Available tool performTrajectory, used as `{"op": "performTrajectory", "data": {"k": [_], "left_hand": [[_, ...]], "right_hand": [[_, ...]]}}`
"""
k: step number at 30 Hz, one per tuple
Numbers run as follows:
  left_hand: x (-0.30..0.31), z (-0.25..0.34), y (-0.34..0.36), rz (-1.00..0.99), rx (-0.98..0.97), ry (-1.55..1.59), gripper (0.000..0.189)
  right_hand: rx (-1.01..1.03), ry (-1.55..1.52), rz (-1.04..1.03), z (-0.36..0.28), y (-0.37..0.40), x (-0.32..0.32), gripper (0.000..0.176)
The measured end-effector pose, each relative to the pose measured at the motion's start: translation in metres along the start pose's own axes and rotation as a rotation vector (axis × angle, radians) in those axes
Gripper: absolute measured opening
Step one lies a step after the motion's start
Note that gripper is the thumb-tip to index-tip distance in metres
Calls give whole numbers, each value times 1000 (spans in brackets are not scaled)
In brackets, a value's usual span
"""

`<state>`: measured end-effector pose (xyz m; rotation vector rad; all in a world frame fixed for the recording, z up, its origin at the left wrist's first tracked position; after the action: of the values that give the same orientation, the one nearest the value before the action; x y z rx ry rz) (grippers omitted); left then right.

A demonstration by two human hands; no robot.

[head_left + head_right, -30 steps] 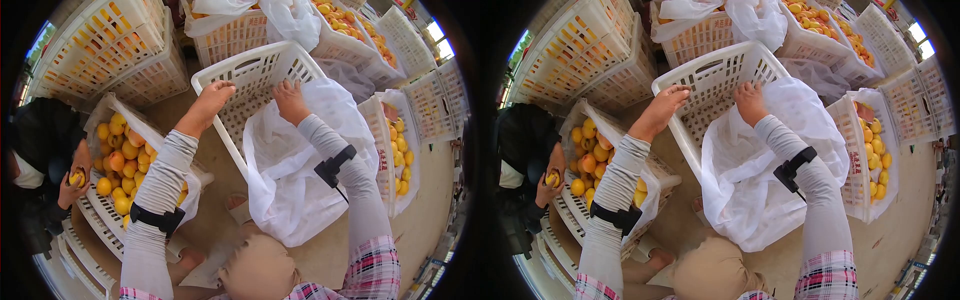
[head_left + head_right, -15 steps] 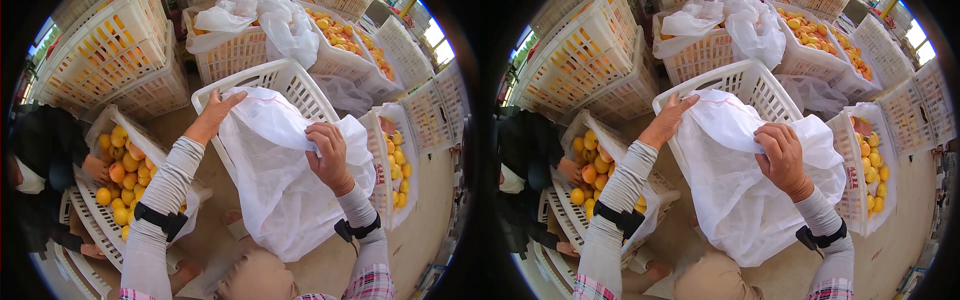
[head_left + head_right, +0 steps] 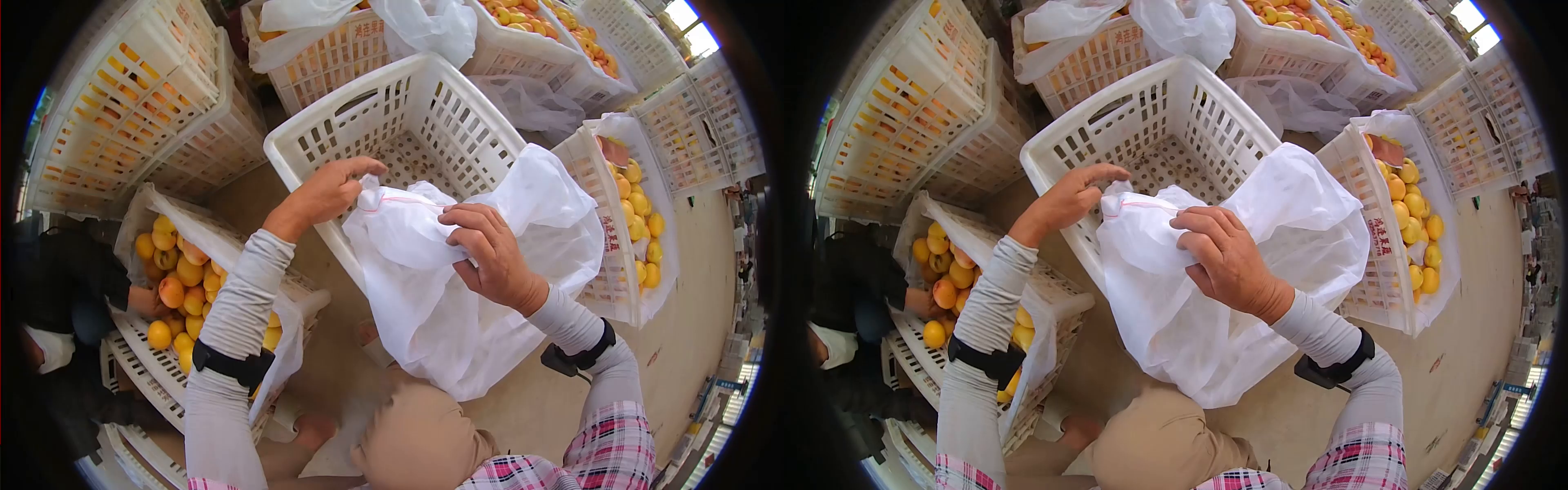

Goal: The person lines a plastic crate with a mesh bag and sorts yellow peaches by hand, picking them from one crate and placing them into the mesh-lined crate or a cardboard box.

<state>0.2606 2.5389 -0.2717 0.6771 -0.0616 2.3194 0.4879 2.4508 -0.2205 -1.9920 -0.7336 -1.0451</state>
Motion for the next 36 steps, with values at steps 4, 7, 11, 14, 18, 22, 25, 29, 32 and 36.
{"op": "performTrajectory", "data": {"k": [4,7,11,14,18,22,25,29,32,36], "left_hand": [[-6,14,3,-195,250,394,44],[3,14,2,-11,192,-161,34],[18,25,5,425,10,-245,21],[20,52,8,498,-131,-158,12],[19,73,4,550,-243,-54,11],[28,83,0,543,-223,-53,17],[31,76,1,456,-162,-248,34],[46,61,9,663,33,-531,40],[64,37,24,779,163,-563,28],[90,4,54,696,326,-731,25]], "right_hand": [[-59,66,69,9,3,13,41],[-48,81,0,1,-2,28,35],[-4,-89,-321,-5,-11,35,22],[-114,-71,63,24,-39,75,22],[-62,47,125,48,-73,77,31],[-231,-269,-317,77,-86,43,25],[-427,-524,-127,109,-95,56,17],[-479,-543,-96,113,-103,80,20],[-545,-516,-187,126,-104,88,21],[-650,-638,-299,163,-90,97,16]]}}
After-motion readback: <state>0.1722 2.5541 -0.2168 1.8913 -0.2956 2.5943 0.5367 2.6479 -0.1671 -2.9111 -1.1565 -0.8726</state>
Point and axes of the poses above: each hand's wrist, its own y-axis away from the middle knuckle, its own x-axis out of the back of the hand, z = x × y, the point moved 4 cm from there along -y, towards the middle knuckle, and after that the axes turned 10 degrees about -z, right-handed, at the moved point
